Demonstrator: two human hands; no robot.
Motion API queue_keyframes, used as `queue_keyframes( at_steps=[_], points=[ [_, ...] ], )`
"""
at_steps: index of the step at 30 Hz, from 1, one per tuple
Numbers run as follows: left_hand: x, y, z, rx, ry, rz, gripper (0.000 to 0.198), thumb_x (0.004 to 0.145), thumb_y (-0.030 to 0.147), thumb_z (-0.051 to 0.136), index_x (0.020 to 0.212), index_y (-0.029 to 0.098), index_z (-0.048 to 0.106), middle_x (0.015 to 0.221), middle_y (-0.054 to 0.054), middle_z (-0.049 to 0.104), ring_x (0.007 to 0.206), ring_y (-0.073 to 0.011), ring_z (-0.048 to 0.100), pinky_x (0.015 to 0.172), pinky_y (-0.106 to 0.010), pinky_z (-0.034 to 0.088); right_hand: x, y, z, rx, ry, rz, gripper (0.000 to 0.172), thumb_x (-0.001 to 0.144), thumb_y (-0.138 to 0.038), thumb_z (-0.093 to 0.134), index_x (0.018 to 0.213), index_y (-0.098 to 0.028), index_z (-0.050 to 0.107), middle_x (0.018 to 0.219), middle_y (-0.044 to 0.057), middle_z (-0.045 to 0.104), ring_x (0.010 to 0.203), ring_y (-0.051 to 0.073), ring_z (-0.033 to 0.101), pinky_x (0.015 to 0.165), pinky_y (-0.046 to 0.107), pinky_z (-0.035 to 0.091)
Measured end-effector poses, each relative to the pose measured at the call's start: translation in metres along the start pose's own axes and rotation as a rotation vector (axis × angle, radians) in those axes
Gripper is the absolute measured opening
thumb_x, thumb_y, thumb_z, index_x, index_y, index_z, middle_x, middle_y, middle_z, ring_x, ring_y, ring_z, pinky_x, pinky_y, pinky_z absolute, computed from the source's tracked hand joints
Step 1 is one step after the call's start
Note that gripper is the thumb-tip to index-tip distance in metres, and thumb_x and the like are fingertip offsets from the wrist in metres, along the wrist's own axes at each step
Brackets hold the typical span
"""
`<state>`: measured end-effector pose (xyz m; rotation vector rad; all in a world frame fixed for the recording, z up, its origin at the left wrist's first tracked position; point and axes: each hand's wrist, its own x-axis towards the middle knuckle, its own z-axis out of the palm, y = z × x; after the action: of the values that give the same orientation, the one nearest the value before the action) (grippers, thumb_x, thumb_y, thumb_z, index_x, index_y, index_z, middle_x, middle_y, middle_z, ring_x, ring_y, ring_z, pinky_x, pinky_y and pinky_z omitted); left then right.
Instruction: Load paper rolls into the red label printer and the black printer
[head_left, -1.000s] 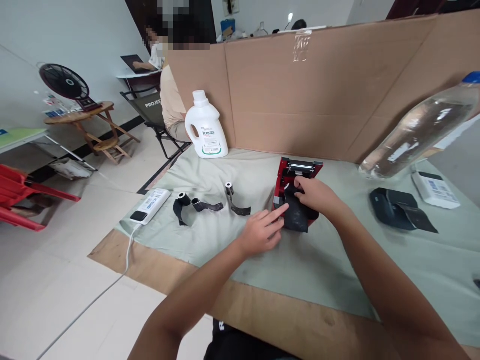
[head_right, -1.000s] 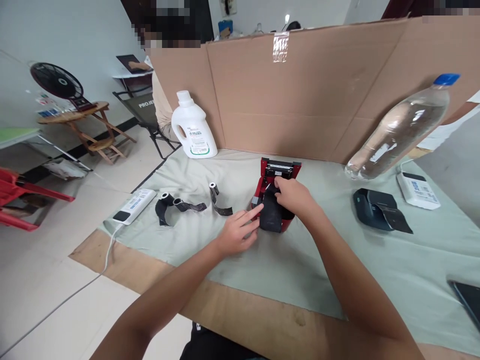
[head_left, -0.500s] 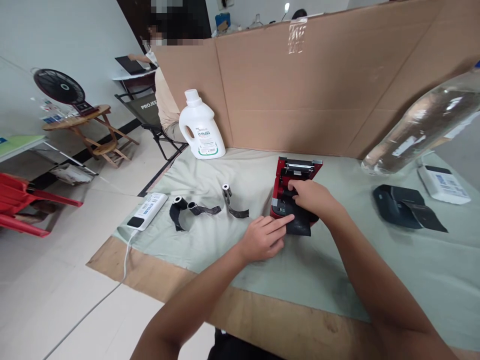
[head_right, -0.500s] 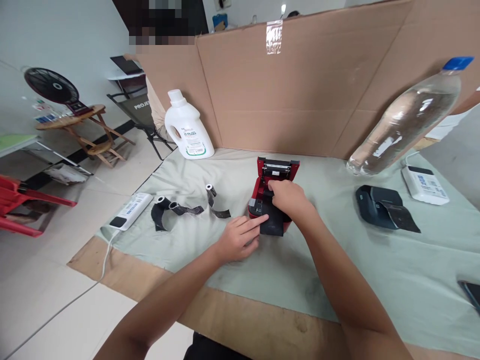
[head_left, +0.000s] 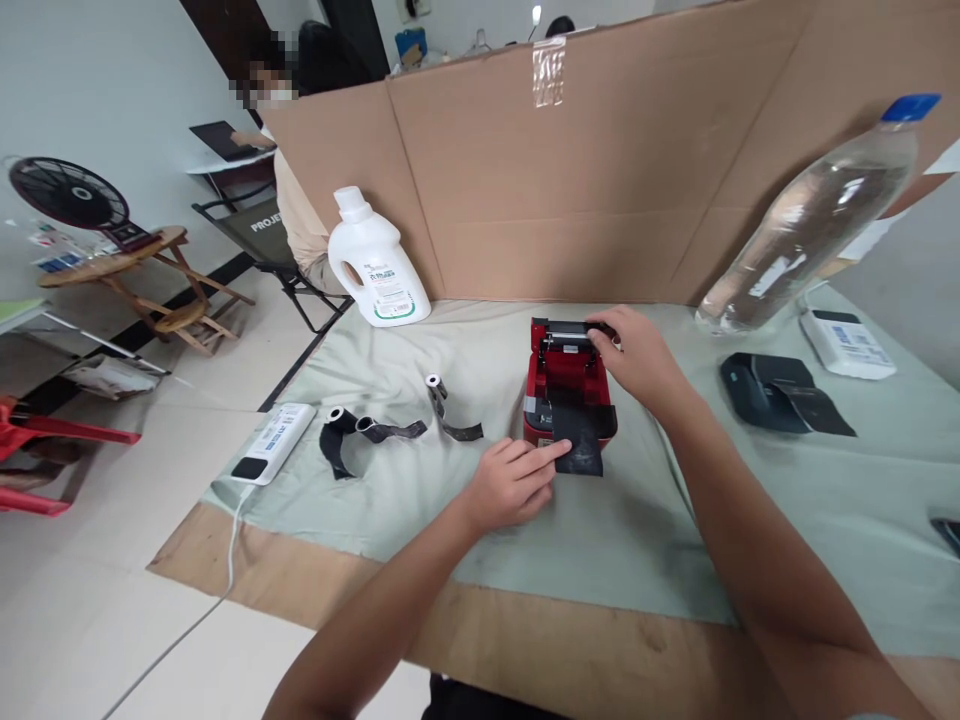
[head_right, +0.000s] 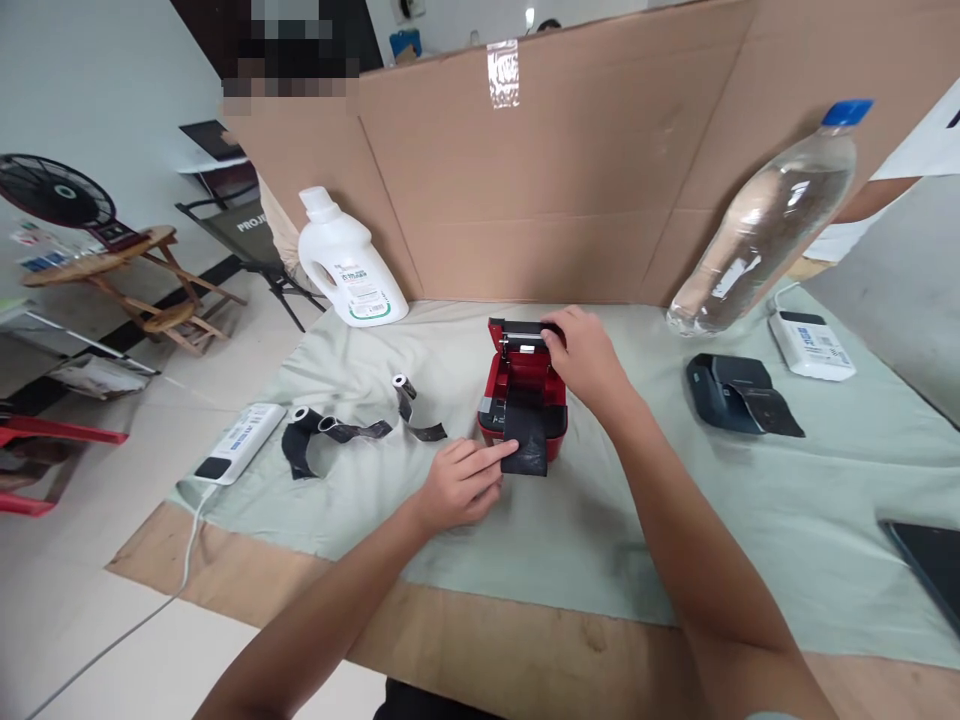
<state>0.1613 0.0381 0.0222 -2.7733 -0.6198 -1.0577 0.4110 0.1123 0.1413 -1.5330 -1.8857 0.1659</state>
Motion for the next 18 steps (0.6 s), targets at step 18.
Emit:
queue_keyframes(
  at_steps=[18],
  points=[
    [-0.001,-0.002,-0.004,-0.043,0.017,0.036,0.017,0.091,0.013,0.052,0.096,0.022,0.066,0.132,-0.005,0.073,0.079,-0.0184,0.062,0.063,-0.036,0.044,-0.015,0.029,-0.012,-0.003,-0.532,0.224,0.054,0.08,-0.042,0.072,0.131,-0.029,0.061,0.121,0.009,0.058,0.082,0.02,0.062,0.081,0.036,0.053]
  ],
)
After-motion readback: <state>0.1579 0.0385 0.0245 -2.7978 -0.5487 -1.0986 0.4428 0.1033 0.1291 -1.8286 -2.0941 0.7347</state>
